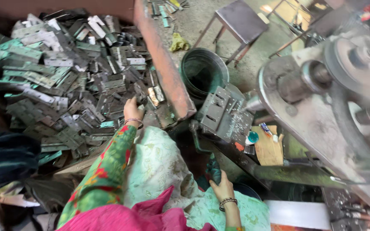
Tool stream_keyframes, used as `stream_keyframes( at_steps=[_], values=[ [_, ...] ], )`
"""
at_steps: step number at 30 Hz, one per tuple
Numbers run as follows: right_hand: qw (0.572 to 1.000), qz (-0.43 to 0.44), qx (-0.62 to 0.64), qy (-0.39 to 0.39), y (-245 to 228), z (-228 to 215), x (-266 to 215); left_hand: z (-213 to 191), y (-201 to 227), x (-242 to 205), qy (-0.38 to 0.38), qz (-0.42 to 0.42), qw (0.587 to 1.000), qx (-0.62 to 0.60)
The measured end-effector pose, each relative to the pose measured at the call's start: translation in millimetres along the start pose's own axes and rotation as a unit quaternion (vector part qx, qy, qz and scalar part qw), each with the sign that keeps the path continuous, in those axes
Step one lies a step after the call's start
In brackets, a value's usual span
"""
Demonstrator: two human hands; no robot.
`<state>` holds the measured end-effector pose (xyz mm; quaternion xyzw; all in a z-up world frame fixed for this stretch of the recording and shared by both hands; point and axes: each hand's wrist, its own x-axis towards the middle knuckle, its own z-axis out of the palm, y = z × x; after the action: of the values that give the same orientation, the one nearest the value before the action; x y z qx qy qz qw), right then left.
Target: The person repeatedly picks small metal pieces from a pile, places them into a press machine, and operates the lever to stamp them. Finished pieces are ejected and collected in a pile beside the machine.
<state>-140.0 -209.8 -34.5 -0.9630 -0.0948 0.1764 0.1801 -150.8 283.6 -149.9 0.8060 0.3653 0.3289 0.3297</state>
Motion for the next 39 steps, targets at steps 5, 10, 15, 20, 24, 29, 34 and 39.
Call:
stream_keyframes(
  at_steps=[5,10,15,20,24,29,34,39],
  values=[
    [1.000,0.001,0.015,0.009,2,3,-3,-21,133,-3,-0.047,-0.051,0.967,-0.246],
    [1.000,0.011,0.019,-0.006,-4,-3,-7,1,256,-50,-0.123,0.217,0.957,-0.150],
    [0.999,0.031,0.000,-0.015,-11,-10,-12,42,295,-128,-0.307,0.486,0.799,0.177],
    [0.999,0.031,0.004,-0.028,-14,-12,-15,70,294,-146,-0.317,0.513,0.739,0.299],
    [0.999,0.029,0.003,-0.031,-15,-15,-14,81,290,-141,-0.276,0.454,0.815,0.232],
    [0.999,0.026,0.020,-0.030,-17,-18,-18,88,292,-158,-0.242,0.482,0.796,0.276],
    [0.999,0.032,0.023,-0.035,-21,-21,-18,81,302,-163,-0.272,0.496,0.744,0.355],
    [0.998,0.036,0.015,-0.040,-25,-25,-21,68,323,-154,-0.279,0.484,0.736,0.383]
  ],
)
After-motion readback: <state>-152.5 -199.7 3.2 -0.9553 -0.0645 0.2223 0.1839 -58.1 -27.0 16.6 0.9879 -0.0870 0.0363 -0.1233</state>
